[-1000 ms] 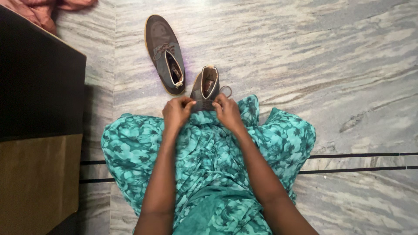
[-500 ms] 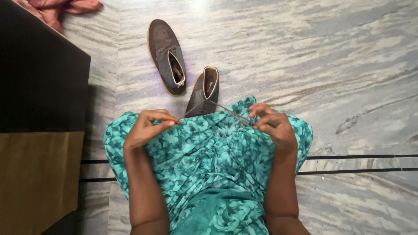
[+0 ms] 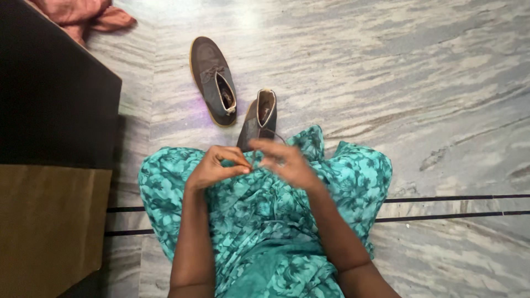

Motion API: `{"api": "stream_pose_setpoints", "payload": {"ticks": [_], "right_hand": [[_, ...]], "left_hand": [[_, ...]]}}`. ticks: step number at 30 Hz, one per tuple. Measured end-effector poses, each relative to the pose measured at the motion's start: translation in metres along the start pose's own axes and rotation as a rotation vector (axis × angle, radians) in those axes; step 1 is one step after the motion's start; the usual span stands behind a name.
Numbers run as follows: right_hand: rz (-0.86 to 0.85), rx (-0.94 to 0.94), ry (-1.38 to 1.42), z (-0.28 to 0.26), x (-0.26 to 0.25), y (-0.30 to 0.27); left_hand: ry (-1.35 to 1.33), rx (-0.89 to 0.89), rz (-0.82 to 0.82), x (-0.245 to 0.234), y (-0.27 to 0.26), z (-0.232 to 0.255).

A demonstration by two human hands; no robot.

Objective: The person sits on the floor and re-laces a pair of grey shoes. They thread the laces through the eyelets and tie them into a knot.

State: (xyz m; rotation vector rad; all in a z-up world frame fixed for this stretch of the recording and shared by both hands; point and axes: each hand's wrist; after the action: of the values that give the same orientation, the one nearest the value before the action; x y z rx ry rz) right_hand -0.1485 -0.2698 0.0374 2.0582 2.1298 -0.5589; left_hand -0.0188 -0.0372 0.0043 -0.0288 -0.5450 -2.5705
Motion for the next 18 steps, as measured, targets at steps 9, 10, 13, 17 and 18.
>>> {"api": "stream_pose_setpoints", "payload": {"ticks": [9, 10, 13, 17, 18], "right_hand": [[0.22, -0.032, -0.207, -0.031, 0.033, -0.017], [0.226, -0.087, -0.274, -0.03, 0.032, -0.018], [0.233, -0.231, -0.441, -0.027, 0.03, -0.018], [0.201, -0.315, -0.499, -0.026, 0.028, -0.015], [0.185, -0.325, -0.494, -0.027, 0.026, -0.015]], "left_hand": [[0.14, 0.229, 0.141, 0.011, 0.004, -0.005], [0.172, 0.239, 0.133, 0.015, 0.01, -0.008], [0.295, 0.167, 0.096, 0.031, 0.021, -0.016], [0.441, -0.028, 0.14, 0.044, 0.024, -0.022], [0.45, 0.03, 0.199, 0.045, 0.025, -0.023]]}}
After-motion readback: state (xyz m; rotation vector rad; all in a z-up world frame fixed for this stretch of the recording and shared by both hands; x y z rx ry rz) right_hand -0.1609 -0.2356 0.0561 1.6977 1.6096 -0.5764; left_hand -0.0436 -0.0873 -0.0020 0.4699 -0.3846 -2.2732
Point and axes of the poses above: each hand's wrist, its own y-axis towards the middle knuckle, its own x-axis out of the palm, z = x × y, and after that the axes turned 12 degrees about x, right-handed
